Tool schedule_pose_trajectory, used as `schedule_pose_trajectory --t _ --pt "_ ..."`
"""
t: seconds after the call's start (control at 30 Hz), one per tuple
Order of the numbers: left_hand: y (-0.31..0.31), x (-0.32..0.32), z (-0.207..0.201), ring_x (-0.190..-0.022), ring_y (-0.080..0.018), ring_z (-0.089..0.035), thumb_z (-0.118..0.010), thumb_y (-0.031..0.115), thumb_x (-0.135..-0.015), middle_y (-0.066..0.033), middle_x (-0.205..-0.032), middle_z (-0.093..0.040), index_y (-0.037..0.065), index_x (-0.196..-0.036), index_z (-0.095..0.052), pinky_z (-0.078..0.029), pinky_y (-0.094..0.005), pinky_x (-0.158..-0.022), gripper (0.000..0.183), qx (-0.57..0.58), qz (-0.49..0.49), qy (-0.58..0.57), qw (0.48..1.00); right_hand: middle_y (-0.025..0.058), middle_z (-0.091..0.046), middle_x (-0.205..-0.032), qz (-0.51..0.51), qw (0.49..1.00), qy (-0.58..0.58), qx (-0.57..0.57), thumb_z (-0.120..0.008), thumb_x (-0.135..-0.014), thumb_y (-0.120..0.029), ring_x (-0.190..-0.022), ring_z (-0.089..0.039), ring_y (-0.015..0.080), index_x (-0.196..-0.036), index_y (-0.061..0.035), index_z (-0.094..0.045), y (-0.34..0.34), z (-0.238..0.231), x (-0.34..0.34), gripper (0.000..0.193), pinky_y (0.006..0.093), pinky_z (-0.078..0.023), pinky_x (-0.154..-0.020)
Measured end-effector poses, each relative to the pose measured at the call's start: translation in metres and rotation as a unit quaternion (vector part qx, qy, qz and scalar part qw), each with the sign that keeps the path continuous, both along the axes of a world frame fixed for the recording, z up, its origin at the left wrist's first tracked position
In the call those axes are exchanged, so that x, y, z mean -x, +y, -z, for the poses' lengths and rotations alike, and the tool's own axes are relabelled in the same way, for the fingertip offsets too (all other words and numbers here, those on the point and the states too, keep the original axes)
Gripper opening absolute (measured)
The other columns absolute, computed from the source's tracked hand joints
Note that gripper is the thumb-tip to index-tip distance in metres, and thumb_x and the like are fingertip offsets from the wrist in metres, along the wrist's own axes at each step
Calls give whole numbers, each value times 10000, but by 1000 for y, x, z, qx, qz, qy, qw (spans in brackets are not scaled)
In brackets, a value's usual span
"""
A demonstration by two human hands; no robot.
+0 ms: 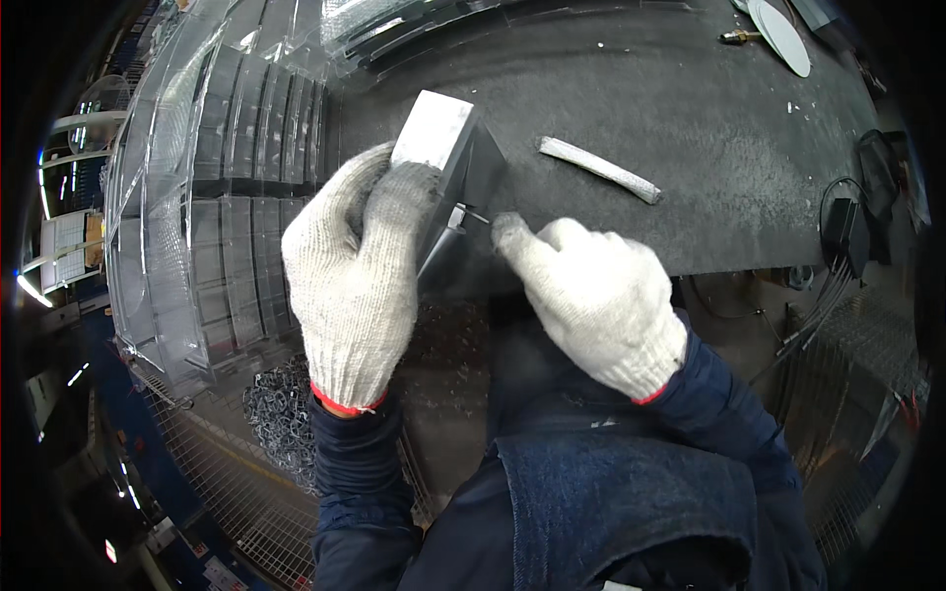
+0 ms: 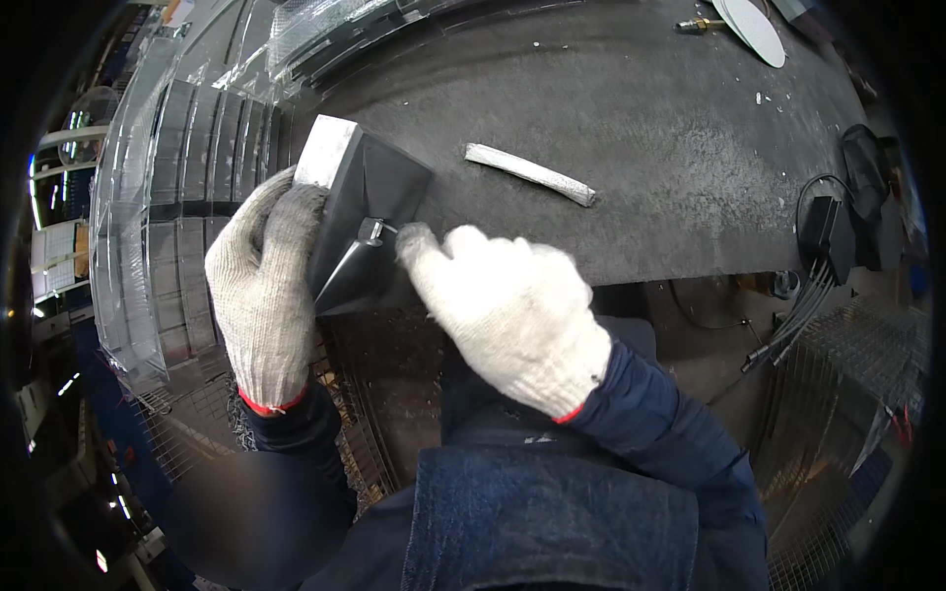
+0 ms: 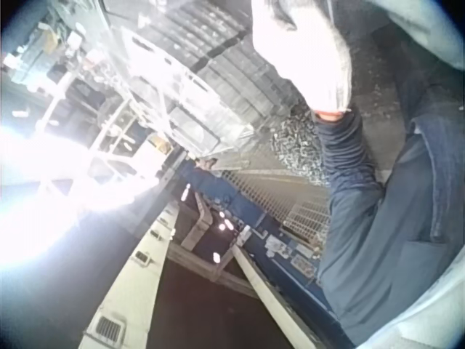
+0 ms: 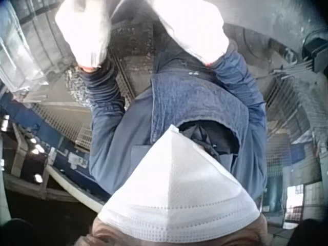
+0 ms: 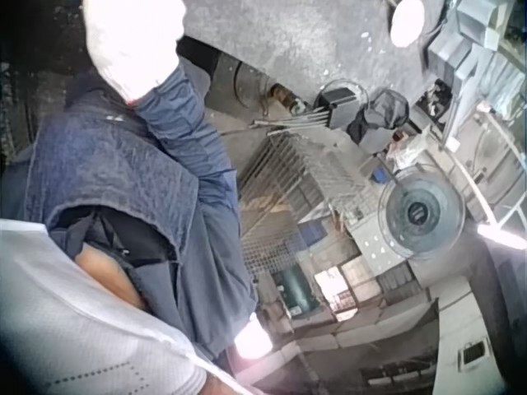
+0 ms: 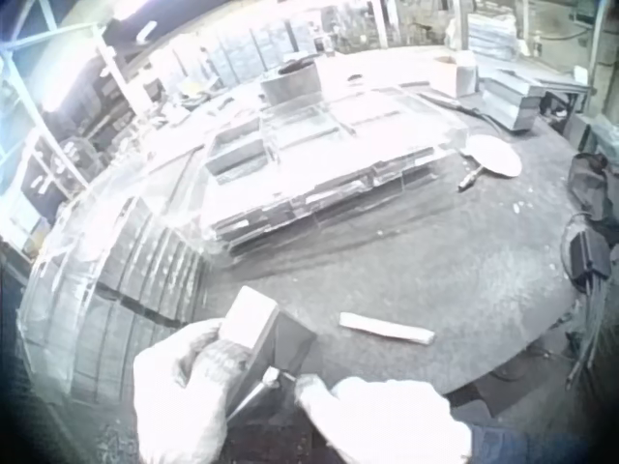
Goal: The person files down the edges of metal box enclosures with a metal file, smoothing them out.
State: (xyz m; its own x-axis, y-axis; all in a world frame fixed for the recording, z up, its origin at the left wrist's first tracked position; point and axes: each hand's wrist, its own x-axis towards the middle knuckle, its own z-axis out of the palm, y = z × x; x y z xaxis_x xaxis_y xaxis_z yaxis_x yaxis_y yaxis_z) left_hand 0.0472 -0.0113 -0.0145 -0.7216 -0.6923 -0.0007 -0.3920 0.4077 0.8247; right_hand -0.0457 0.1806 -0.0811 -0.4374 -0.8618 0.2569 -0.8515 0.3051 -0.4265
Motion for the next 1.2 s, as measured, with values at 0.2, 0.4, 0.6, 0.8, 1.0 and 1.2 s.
schedule_pose_trajectory --t 0.2,0.4,0.6,0.8,1.0,1.2 --pt "3 2 4 -1006 -188 -793 -760 265 -1109 -179 -1090 -852 -97 -1343 -782 -616 -330 -915 431 11 -12 37 999 22 -638 -878 -13 999 41 -23 -689 -1008 -194 -661 -713 169 -1397 -99 -729 7 -9 3 402 330 -578 -571" --pt "3 4 7 -1040 -219 -807 -757 304 -1110 -198 -1115 -855 -120 -1351 -768 -619 -339 -947 488 9 -9 39 999 51 -649 -860 4 1000 13 -27 -754 -956 -81 -650 -708 246 -1386 -120 -752 8 -14 -2 432 396 -576 -580" --pt "-5 3 5 -1020 -216 -801 -762 323 -1095 -187 -1101 -853 -100 -1350 -780 -616 -348 -930 495 44 -13 20 999 39 -639 -863 23 999 24 6 -764 -968 -105 -670 -709 232 -1343 -116 -768 -5 -10 3 375 381 -578 -598" --pt "-6 4 7 -1014 -211 -797 -759 349 -1098 -179 -1091 -852 -97 -1350 -780 -612 -344 -923 513 63 -8 24 998 42 -663 -916 30 997 62 -17 -760 -980 -146 -689 -716 227 -1311 -121 -750 -21 -10 5 332 367 -588 -624" --pt "0 6 8 -1013 -184 -789 -756 309 -1114 -174 -1095 -853 -100 -1345 -776 -610 -337 -923 470 22 -20 31 999 63 -695 -932 10 999 45 -26 -719 -1025 -230 -734 -784 189 -1142 -107 -701 -16 -7 -3 170 346 -629 -604" --pt "4 6 1 -1008 -181 -789 -751 253 -1121 -173 -1106 -852 -111 -1351 -766 -612 -323 -922 431 -10 -18 35 999 50 -670 -923 24 999 46 1 -738 -996 -166 -721 -759 218 -1249 -114 -717 -31 -1 -3 259 359 -617 -625"
